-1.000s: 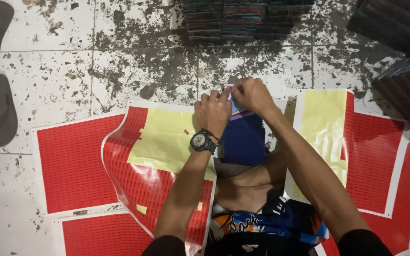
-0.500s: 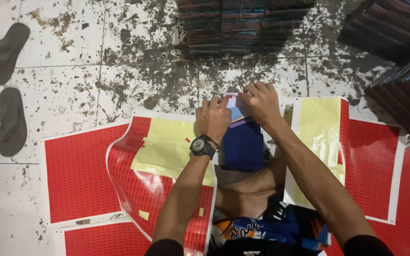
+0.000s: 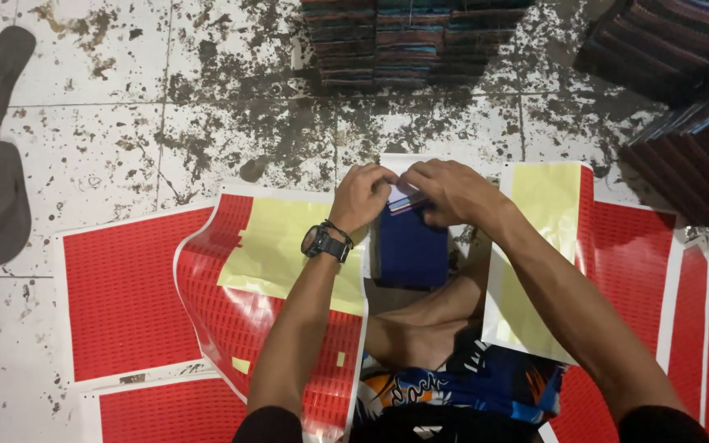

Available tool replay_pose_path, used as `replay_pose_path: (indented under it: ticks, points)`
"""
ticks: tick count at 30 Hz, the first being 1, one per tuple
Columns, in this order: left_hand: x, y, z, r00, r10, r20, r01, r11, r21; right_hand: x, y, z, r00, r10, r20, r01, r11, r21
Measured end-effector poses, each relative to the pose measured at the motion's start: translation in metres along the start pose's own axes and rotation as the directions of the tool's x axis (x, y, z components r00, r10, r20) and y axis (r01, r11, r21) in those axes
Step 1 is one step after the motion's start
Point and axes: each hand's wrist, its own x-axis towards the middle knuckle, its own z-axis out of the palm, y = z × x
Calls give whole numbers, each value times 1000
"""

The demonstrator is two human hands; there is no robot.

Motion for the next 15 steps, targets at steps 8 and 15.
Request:
replay_pose_path:
  ticks: [8,15]
  points:
    - [4,-1,-5,991,-124,48,129,984,-123,29,54,57,999,12,-43,-17,994,-107]
    - [12,-7,-10,946,-282,161,317,911,-262,26,48,30,973,231,-8,-224,952,207]
